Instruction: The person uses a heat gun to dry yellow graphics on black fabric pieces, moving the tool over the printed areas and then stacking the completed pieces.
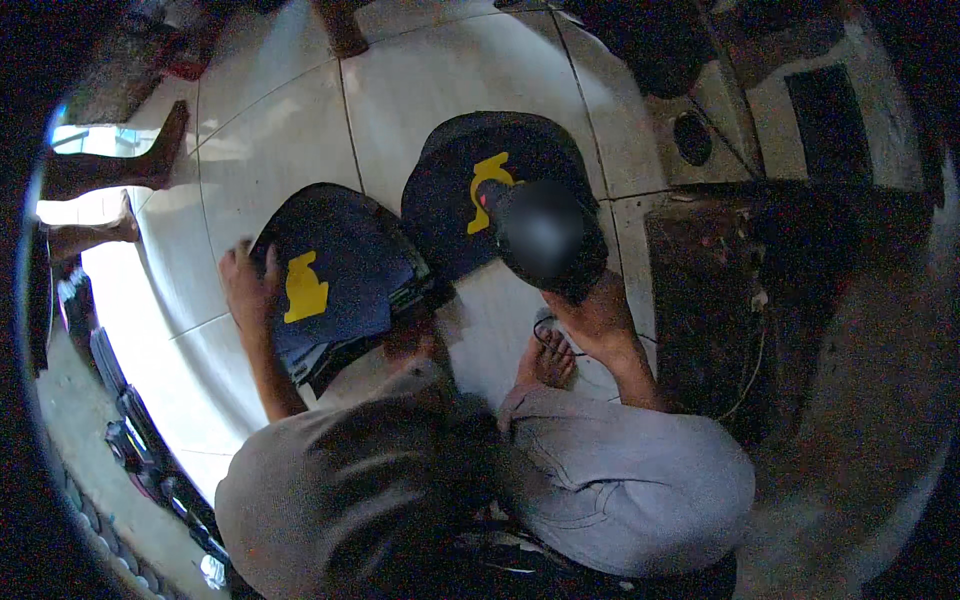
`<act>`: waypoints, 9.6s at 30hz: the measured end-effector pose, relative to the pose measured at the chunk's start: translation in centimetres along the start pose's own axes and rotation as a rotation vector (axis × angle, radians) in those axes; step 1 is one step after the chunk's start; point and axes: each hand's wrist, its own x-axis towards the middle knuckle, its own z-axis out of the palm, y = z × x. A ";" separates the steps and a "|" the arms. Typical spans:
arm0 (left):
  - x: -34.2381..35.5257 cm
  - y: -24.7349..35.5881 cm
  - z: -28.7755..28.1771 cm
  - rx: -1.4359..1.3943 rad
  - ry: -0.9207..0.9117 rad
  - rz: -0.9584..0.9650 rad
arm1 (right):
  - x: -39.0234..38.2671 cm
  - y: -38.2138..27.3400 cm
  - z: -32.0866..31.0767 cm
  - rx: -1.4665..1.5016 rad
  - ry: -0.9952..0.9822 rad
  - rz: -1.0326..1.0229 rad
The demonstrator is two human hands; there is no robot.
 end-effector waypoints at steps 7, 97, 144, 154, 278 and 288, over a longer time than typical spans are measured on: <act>0.8 17.9 6.4 -0.468 -0.243 0.328 | -0.6 -1.3 0.0 0.010 0.033 0.052; 5.2 17.9 12.3 -0.622 -0.343 0.116 | -0.9 -0.6 -1.3 0.079 0.067 -0.062; 1.9 17.0 6.3 -0.370 -0.135 0.359 | -0.7 1.4 -0.6 0.013 0.037 -0.043; 3.2 18.7 11.1 -0.320 -0.371 0.185 | -1.5 1.0 -0.8 0.065 0.046 -0.048; 2.6 20.4 11.9 -0.373 -0.203 0.406 | -1.5 2.6 -2.0 -0.074 0.051 0.003; 2.8 21.9 8.6 -0.911 -0.499 0.217 | -0.6 4.1 -2.1 0.027 0.100 0.050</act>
